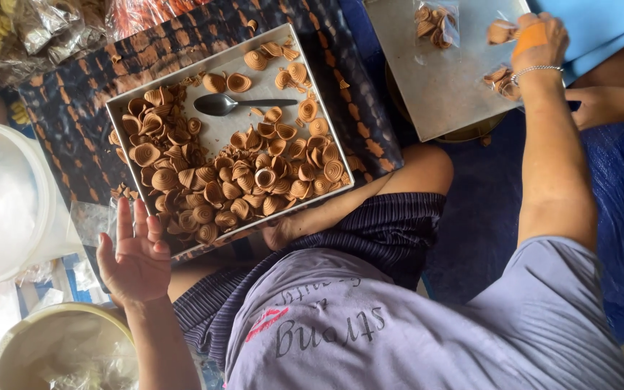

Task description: A person is manually filling small plastic bags with shell-shaped snacks from a metal tray while sitting on the floor.

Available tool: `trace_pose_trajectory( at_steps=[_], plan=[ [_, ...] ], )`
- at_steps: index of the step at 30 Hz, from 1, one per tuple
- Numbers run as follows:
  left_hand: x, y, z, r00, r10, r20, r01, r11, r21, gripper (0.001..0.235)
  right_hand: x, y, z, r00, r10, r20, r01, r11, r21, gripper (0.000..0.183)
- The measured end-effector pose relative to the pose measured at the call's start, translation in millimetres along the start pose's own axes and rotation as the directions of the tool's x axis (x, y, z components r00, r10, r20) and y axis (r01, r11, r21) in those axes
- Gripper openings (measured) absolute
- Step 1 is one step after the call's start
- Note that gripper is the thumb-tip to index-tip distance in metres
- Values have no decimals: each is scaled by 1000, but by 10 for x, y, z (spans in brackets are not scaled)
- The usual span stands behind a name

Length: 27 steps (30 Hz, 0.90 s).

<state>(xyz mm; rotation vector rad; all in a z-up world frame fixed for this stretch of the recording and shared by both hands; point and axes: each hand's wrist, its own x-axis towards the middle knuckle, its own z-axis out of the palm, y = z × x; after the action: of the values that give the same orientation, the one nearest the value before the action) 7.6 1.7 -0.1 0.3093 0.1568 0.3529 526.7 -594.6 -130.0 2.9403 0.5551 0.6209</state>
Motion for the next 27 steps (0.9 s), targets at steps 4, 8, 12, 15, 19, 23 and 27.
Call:
trace_pose_trajectory(
  at_steps=[4, 8, 12, 15, 19, 23, 27],
  plan=[
    [-3, -14, 67, 997, 29, -68, -26, 999, 35, 58, 2, 447, 425, 999, -32, -12, 27, 957, -289, 14],
    [21, -49, 75, 994, 41, -101, -35, 998, 56, 57, 36, 679, 605, 986, 61, 154, 7, 913, -408, 16],
    [60, -53, 46, 992, 47, -121, -40, 997, 59, 57, 3, 859, 730, 985, 93, 148, -30, 923, -383, 9],
    [95, -88, 102, 991, 51, -127, -38, 994, 103, 57, 24, 873, 754, 981, 115, 155, -57, 940, -337, 10],
    [82, -80, 69, 993, 37, -111, -30, 997, 66, 57, 125, 320, 261, 999, 42, -2, -40, 954, -296, 41],
    [28, -87, 100, 994, 57, -96, -51, 997, 60, 57, 169, -606, -201, 967, 204, -155, -122, 899, 421, 23],
    [-29, -78, 104, 992, 77, -101, -69, 995, 76, 58, 165, -1145, 141, 920, 301, 252, -377, 858, 350, 75]
  ],
)
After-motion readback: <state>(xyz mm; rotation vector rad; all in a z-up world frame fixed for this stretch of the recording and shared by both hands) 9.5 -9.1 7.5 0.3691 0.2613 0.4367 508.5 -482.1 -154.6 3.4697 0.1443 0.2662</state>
